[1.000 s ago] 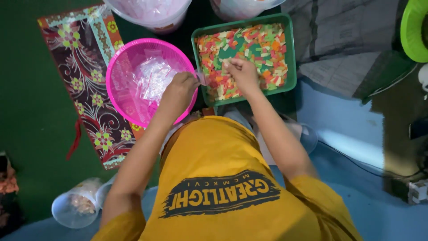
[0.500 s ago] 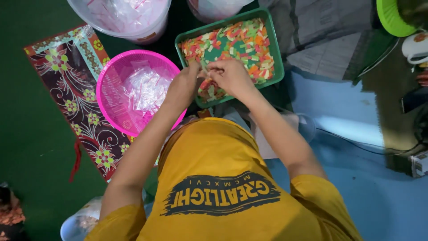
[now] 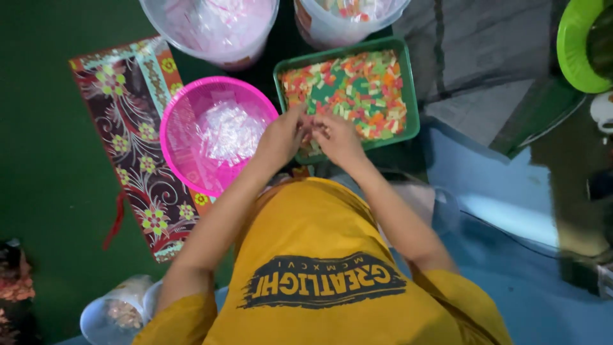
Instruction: Packaging small snack pieces into individual plastic bags
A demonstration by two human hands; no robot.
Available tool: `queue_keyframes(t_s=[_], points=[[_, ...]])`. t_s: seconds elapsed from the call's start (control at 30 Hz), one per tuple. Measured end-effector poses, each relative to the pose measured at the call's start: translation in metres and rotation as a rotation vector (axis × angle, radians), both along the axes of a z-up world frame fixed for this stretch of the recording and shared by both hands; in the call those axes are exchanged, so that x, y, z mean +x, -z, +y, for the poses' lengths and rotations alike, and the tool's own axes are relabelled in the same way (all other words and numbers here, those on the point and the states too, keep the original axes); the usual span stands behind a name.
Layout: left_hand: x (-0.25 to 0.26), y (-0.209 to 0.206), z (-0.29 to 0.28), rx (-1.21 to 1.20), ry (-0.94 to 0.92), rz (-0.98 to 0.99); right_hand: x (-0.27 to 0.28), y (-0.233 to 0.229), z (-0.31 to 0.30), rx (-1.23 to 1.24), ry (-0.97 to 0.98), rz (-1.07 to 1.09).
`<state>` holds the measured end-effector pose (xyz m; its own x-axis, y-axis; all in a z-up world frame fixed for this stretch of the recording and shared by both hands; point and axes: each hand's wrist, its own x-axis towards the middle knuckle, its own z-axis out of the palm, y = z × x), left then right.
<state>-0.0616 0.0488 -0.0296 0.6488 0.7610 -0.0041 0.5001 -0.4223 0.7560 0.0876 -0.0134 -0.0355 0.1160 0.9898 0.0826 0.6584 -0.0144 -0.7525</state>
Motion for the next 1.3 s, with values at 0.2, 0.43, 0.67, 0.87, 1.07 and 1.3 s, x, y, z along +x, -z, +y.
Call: queue_keyframes(t_s=[0.2,0.43,0.67,0.87,1.07,1.3], points=[[-0.009,0.044,0.002,0.304,0.038,-0.027,0.015,0.005,-0.006,0.107,-0.058,0.105],[0.001,0.051,-0.013,0.054,0.046,-0.051,0.028,0.018,-0.008,0.079,-0.117,0.121],[-0.001,0.013,-0.023,-0.12,-0.203,-0.163,0.038,0.01,0.003,-0.12,-0.092,0.01],[-0.073,0.062,-0.018,-0.36,-0.67,-0.16,0.073,-0.049,0.066,-0.075,0.347,0.863],[-0.136,0.12,-0.01,-0.338,-0.697,0.2,0.08,-0.041,0.068,-0.098,0.514,1.361],[-0.143,0.138,0.002,0.125,-0.511,0.521,0.028,0.031,-0.016,-0.524,0.502,1.266]])
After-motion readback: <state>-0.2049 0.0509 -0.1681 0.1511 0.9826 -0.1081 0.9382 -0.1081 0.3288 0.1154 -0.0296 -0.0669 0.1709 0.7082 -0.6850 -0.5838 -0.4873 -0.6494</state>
